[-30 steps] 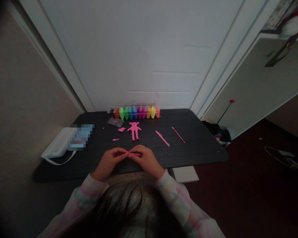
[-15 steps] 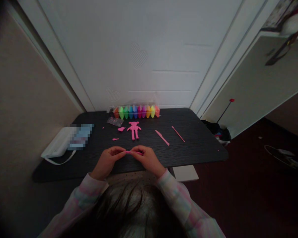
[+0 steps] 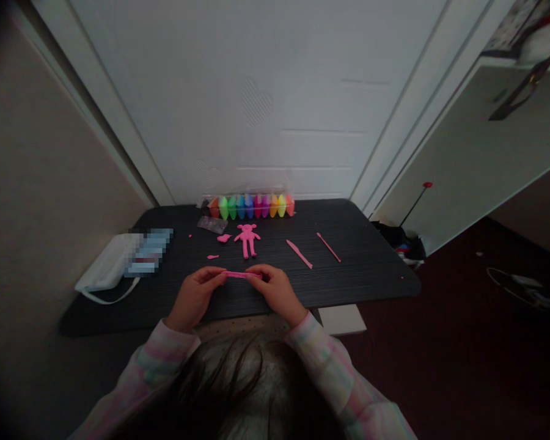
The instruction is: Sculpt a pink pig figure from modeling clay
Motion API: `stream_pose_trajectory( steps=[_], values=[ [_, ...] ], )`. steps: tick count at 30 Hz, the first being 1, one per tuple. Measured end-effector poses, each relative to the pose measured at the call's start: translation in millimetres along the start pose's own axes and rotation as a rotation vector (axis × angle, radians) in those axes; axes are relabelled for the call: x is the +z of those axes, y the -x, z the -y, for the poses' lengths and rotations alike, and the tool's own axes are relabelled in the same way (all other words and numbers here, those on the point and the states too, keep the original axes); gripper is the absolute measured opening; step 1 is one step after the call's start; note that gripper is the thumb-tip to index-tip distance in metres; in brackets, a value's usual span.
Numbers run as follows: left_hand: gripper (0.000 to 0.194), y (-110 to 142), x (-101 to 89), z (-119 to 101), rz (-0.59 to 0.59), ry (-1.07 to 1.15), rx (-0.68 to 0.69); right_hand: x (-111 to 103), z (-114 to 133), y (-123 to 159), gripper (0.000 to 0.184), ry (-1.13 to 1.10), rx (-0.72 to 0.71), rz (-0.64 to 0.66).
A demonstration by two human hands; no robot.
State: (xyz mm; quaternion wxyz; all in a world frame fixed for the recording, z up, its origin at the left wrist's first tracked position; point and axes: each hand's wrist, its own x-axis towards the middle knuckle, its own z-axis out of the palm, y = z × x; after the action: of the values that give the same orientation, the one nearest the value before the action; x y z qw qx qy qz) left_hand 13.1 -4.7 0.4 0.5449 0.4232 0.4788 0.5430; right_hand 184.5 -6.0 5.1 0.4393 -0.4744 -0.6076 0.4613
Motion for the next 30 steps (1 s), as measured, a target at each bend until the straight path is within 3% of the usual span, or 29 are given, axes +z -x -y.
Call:
stream_pose_trajectory(
  steps=[6,11,16,21,26,30],
  values=[
    [0.017,1,1.3,-1,-0.025,0.091,-0.018,0,-4,-2,0.018,-0.066,0.019,-0.057],
    [0.021,1,1.5,-3,-0.037,0.028,0.020,1,-1,0,0.018,0.036,-0.023,-0.036],
    [0.016,10,-0.3,-11,0.003,-0.471,0.105,-2,8,4,0.017,0.358,-0.075,0.074],
    [0.015,17,-3.7,-11,0.053,-0.999,0.328,-10,12,8,0.017,0.717,-0.205,0.161],
    [0.019,21,-7.8,-9,0.092,-1.123,0.521,-24,8,11,0.021,0.785,-0.212,0.184],
    [0.023,28,-1.8,-8,0.221,-1.179,0.668,-32,4,14,0.021,0.814,-0.235,0.188]
  ],
)
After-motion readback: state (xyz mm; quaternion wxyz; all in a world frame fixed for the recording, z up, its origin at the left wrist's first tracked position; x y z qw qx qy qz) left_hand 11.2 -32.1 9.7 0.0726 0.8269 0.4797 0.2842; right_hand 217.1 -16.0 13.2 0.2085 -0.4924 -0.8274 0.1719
